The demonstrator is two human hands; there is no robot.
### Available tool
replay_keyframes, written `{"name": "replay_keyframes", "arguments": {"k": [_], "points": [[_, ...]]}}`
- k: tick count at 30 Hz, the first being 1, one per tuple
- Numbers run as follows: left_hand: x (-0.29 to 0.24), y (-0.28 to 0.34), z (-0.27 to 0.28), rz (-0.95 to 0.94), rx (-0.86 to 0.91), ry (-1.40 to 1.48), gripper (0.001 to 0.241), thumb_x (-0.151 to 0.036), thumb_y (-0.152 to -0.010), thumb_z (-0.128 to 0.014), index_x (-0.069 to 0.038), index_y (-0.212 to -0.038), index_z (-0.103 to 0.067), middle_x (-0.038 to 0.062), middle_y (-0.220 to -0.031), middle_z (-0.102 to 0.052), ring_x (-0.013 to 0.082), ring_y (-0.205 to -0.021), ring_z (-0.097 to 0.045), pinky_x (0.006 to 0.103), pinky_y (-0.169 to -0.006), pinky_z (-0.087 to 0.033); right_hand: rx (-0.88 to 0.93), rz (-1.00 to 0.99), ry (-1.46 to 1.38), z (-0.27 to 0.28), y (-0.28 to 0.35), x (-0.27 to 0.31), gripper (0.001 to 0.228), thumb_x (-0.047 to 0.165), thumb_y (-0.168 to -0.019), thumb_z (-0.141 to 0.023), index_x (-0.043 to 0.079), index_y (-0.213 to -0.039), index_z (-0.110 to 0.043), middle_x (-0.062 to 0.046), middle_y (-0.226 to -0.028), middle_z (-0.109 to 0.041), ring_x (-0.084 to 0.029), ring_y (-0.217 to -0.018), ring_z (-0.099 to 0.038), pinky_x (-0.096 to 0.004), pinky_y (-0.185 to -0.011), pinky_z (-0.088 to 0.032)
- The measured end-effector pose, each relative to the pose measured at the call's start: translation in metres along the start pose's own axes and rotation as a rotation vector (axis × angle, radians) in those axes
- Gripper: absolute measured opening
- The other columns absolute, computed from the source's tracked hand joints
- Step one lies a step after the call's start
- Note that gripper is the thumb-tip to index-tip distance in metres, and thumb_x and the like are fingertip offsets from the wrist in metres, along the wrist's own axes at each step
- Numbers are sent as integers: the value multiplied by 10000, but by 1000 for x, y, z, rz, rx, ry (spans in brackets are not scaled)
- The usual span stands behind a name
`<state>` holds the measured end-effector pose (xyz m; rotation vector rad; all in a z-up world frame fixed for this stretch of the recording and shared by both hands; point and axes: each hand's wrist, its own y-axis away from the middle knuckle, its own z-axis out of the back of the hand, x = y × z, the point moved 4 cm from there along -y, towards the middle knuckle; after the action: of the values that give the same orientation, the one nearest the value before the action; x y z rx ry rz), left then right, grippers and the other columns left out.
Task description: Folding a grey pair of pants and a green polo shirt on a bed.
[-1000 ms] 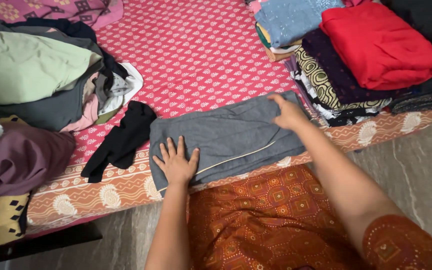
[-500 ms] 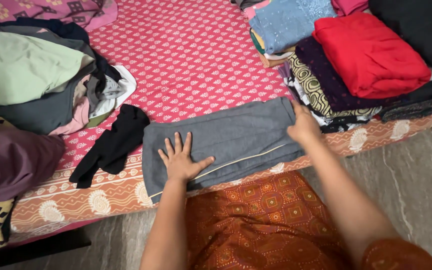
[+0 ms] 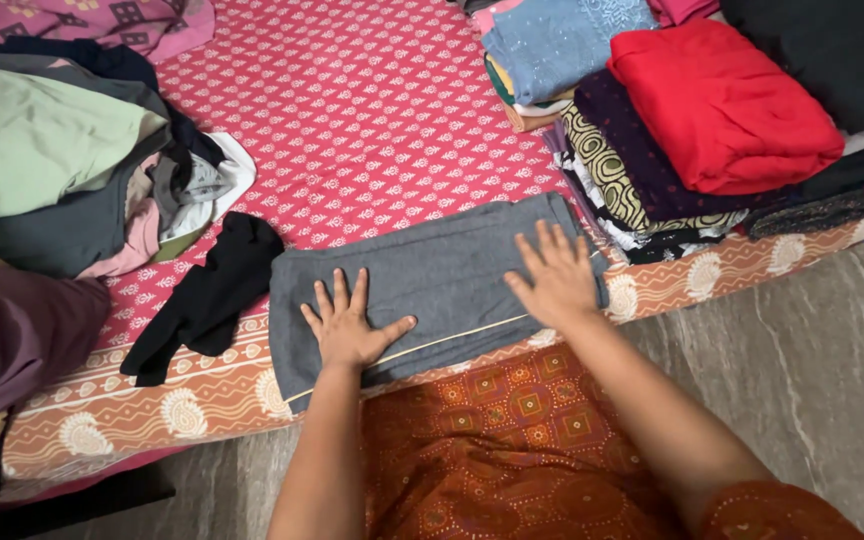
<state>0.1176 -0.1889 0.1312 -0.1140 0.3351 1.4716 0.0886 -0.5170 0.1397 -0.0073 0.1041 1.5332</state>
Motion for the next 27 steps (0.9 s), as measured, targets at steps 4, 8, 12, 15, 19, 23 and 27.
{"name": "replay_keyframes", "arguments": {"k": [4, 8, 12, 15, 19, 23, 27], "points": [[1, -1, -3, 7, -19, 12, 1213, -919, -609, -611, -303, -1601, -285, 99, -1705, -95, 387, -1561, 9, 631, -1203, 62, -143, -120, -215, -9, 0, -43, 771, 624, -967, -380, 204, -1602, -259, -129, -1683, -202, -335, -1518, -199, -522, -1167, -194], [1, -2, -7, 22, -33, 9, 1174, -918, -644, -579, -304, -1601, -289, 96, -1706, -103, 375, -1565, -2, 620, -1209, 55, -319, -197, -517, -33, 11, -71, 842, 561, -984, -554, 37, -1606, -337, -212, -1597, -413, -374, -1459, -365, -467, -1220, -286], [-5, 1, -3, 27, -61, -2, 1121, -874, -690, -578, -260, -1587, -305, 108, -1684, -137, 369, -1549, -35, 622, -1194, 45, -284, -500, -744, -18, 18, -84, 825, 423, -794, -842, 3, -1422, -512, -225, -1352, -618, -377, -1250, -565, -446, -1072, -449], [-13, 3, -11, -38, -257, 49, 998, -721, -738, -679, -147, -1513, -420, 170, -1587, -334, 385, -1503, -222, 594, -1212, -81, -58, -699, -1159, -31, 8, -102, 739, 321, -721, -892, -6, -1314, -595, -208, -1234, -689, -333, -1125, -660, -447, -969, -528], [-77, 29, 13, -290, -525, 490, 649, -359, -825, -794, -60, -1363, -590, 196, -1312, -641, 393, -1227, -584, 465, -1065, -462, 370, -618, -1825, -41, -11, -100, 597, 242, -657, -869, -17, -1168, -704, -143, -1092, -768, -283, -954, -735, -423, -839, -597], [-131, 25, 0, -204, -177, 852, 639, -420, -801, -782, -96, -1331, -627, 132, -1224, -682, 267, -992, -691, 383, -880, -559, 80, -354, -1786, 17, -10, -73, 615, 139, -596, -864, -4, -1166, -680, -119, -1011, -755, -254, -883, -745, -411, -785, -620], [-118, -4, -39, 53, 47, 1478, 738, -562, -848, -681, -52, -1372, -579, 151, -1231, -705, 237, -1020, -680, 382, -894, -548, -106, -162, -943, 111, 12, 2, 670, 188, -652, -873, 13, -1257, -644, -147, -1057, -745, -270, -928, -720, -396, -834, -579]]}}
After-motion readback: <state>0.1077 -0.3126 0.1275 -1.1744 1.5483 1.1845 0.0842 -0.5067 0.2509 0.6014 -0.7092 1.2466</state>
